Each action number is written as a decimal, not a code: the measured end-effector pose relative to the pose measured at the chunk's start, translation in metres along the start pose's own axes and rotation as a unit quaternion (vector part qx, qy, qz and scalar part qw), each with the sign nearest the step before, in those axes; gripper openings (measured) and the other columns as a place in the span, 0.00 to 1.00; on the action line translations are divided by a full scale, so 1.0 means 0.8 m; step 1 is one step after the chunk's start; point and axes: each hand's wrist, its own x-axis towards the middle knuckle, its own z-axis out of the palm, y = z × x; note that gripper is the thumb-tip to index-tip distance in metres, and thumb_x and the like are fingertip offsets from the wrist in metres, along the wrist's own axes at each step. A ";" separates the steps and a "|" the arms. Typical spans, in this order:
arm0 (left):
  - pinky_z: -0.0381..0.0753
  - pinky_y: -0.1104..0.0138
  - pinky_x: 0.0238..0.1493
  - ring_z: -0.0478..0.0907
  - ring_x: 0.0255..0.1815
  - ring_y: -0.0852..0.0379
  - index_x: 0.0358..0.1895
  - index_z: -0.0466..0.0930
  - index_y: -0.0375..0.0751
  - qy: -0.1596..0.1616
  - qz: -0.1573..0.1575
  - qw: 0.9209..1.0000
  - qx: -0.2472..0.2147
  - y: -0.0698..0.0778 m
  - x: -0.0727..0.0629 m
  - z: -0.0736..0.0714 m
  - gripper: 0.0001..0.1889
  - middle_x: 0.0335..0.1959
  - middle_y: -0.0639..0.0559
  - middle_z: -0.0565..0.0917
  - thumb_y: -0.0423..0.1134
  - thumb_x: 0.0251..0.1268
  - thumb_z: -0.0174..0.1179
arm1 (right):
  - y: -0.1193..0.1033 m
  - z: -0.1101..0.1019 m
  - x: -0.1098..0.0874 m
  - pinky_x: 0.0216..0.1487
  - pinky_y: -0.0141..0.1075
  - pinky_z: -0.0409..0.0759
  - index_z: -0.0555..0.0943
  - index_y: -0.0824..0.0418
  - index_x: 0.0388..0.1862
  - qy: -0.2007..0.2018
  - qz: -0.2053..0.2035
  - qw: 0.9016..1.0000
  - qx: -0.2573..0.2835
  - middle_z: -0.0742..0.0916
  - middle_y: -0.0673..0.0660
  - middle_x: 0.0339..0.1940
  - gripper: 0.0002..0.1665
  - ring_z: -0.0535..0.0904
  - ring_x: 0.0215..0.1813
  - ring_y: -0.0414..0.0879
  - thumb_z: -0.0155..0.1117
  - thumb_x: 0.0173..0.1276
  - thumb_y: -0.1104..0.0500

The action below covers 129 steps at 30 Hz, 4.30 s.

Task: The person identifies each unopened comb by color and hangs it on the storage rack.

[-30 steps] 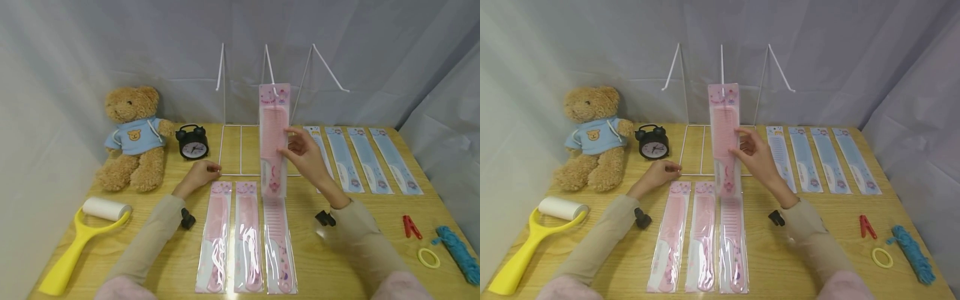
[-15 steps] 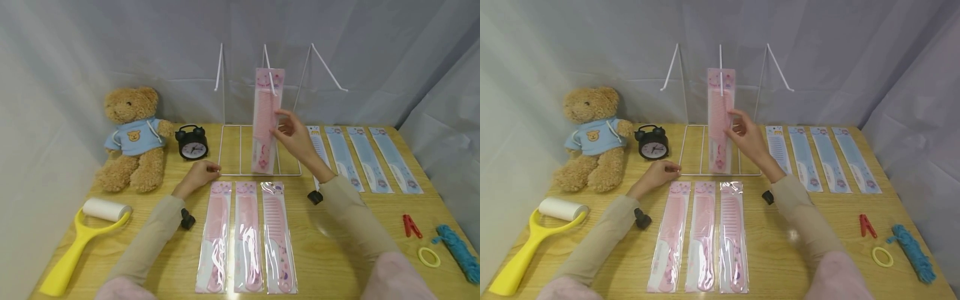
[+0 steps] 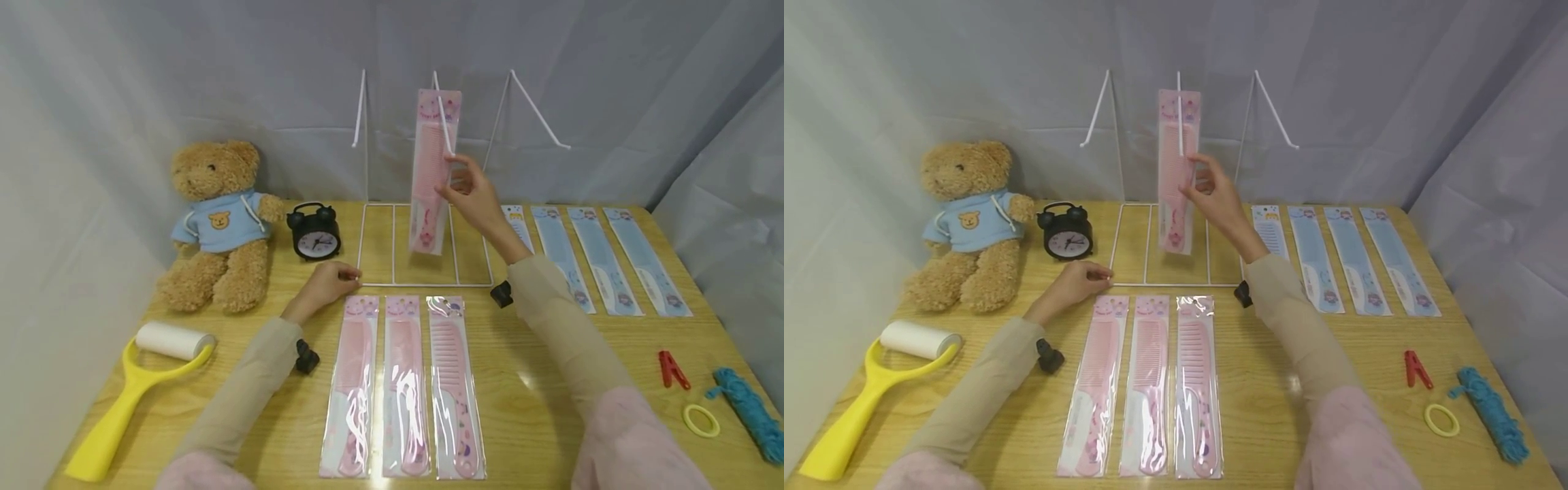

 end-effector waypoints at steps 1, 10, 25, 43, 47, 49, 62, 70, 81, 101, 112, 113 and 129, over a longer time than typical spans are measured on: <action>0.77 0.55 0.52 0.80 0.46 0.45 0.47 0.82 0.28 0.001 0.001 1.000 0.000 0.000 0.000 0.000 0.14 0.42 0.37 0.84 0.33 0.60 0.62 | 0.001 0.000 0.003 0.42 0.31 0.81 0.66 0.63 0.66 -0.001 0.004 1.000 0.000 0.81 0.70 0.49 0.31 0.78 0.35 0.37 0.64 0.64 0.66; 0.78 0.55 0.51 0.80 0.45 0.45 0.47 0.82 0.28 0.001 0.011 1.000 0.004 -0.001 0.001 -0.002 0.14 0.42 0.37 0.85 0.33 0.61 0.62 | -0.007 -0.006 0.018 0.49 0.38 0.80 0.62 0.61 0.70 -0.022 0.047 0.999 -0.002 0.78 0.71 0.55 0.35 0.79 0.46 0.52 0.62 0.66 0.65; 0.78 0.56 0.51 0.80 0.45 0.46 0.48 0.82 0.28 -0.006 0.000 1.000 -0.003 0.000 0.001 -0.001 0.14 0.43 0.37 0.84 0.34 0.61 0.62 | -0.006 -0.010 0.016 0.60 0.52 0.73 0.61 0.63 0.70 -0.041 0.041 0.998 -0.004 0.74 0.73 0.60 0.35 0.71 0.61 0.65 0.61 0.65 0.67; 0.78 0.56 0.50 0.80 0.45 0.45 0.47 0.82 0.27 -0.006 0.000 1.000 -0.002 0.003 -0.001 -0.001 0.14 0.43 0.36 0.84 0.33 0.61 0.61 | 0.015 -0.018 0.017 0.60 0.52 0.73 0.62 0.60 0.70 -0.029 0.051 0.998 -0.023 0.73 0.69 0.64 0.33 0.71 0.62 0.61 0.60 0.67 0.63; 0.78 0.56 0.51 0.80 0.46 0.45 0.47 0.82 0.28 -0.006 -0.004 1.000 -0.001 0.002 0.000 0.000 0.14 0.43 0.36 0.84 0.33 0.61 0.62 | 0.004 -0.019 0.005 0.58 0.51 0.73 0.65 0.65 0.67 -0.021 0.038 0.999 -0.025 0.75 0.72 0.60 0.30 0.73 0.58 0.61 0.60 0.67 0.65; 0.77 0.56 0.51 0.79 0.46 0.45 0.48 0.82 0.28 -0.006 -0.006 1.000 -0.001 0.001 0.001 0.000 0.14 0.43 0.37 0.84 0.34 0.61 0.62 | -0.009 -0.019 -0.005 0.58 0.49 0.73 0.65 0.68 0.66 -0.018 0.028 0.999 -0.031 0.76 0.74 0.58 0.29 0.73 0.56 0.62 0.59 0.67 0.66; 0.77 0.55 0.52 0.79 0.46 0.45 0.48 0.82 0.28 -0.007 -0.006 1.000 0.002 0.001 -0.001 -0.003 0.14 0.44 0.36 0.84 0.34 0.62 0.62 | 0.014 -0.019 -0.039 0.47 0.28 0.71 0.68 0.69 0.64 0.005 0.037 0.999 -0.015 0.79 0.68 0.51 0.26 0.73 0.44 0.39 0.59 0.69 0.64; 0.78 0.56 0.51 0.79 0.46 0.45 0.48 0.82 0.28 -0.005 -0.005 1.000 0.002 0.000 0.000 -0.003 0.14 0.44 0.36 0.84 0.34 0.62 0.62 | 0.010 -0.019 -0.065 0.46 0.28 0.73 0.68 0.70 0.62 0.003 0.035 0.999 -0.006 0.80 0.69 0.47 0.24 0.74 0.41 0.36 0.58 0.69 0.65; 0.78 0.56 0.51 0.80 0.46 0.45 0.47 0.82 0.28 -0.004 0.004 1.000 0.000 -0.001 0.000 0.002 0.14 0.43 0.36 0.84 0.33 0.61 0.61 | 0.025 -0.027 -0.117 0.42 0.26 0.73 0.68 0.68 0.63 -0.023 0.060 0.998 -0.025 0.80 0.64 0.46 0.25 0.75 0.42 0.33 0.58 0.70 0.62; 0.78 0.56 0.52 0.79 0.46 0.45 0.47 0.82 0.29 -0.001 -0.002 1.000 0.003 -0.002 0.000 0.003 0.13 0.44 0.37 0.84 0.33 0.61 0.62 | 0.044 -0.023 -0.208 0.47 0.35 0.73 0.69 0.68 0.60 -0.093 0.099 0.989 -0.065 0.79 0.66 0.48 0.24 0.73 0.46 0.45 0.61 0.67 0.62; 0.78 0.56 0.52 0.80 0.46 0.45 0.46 0.82 0.28 0.001 0.002 1.000 0.007 -0.004 0.001 0.003 0.13 0.44 0.36 0.84 0.32 0.60 0.62 | 0.046 -0.008 -0.261 0.57 0.48 0.71 0.72 0.68 0.58 -0.098 0.144 0.983 -0.058 0.76 0.65 0.54 0.27 0.73 0.55 0.58 0.66 0.63 0.59; 0.78 0.56 0.52 0.80 0.46 0.45 0.46 0.82 0.29 0.001 0.001 1.000 0.007 -0.004 0.001 0.003 0.13 0.44 0.36 0.84 0.33 0.61 0.62 | 0.046 -0.007 -0.264 0.58 0.50 0.70 0.72 0.68 0.58 -0.099 0.140 0.983 -0.070 0.75 0.65 0.55 0.27 0.72 0.56 0.59 0.67 0.63 0.59; 0.77 0.55 0.52 0.79 0.46 0.44 0.47 0.82 0.29 0.001 0.001 1.000 0.008 -0.002 0.001 0.001 0.13 0.44 0.36 0.84 0.33 0.61 0.62 | 0.043 0.002 -0.279 0.61 0.67 0.61 0.74 0.54 0.61 -0.186 0.135 0.947 -0.225 0.66 0.73 0.67 0.38 0.57 0.66 0.69 0.74 0.52 0.46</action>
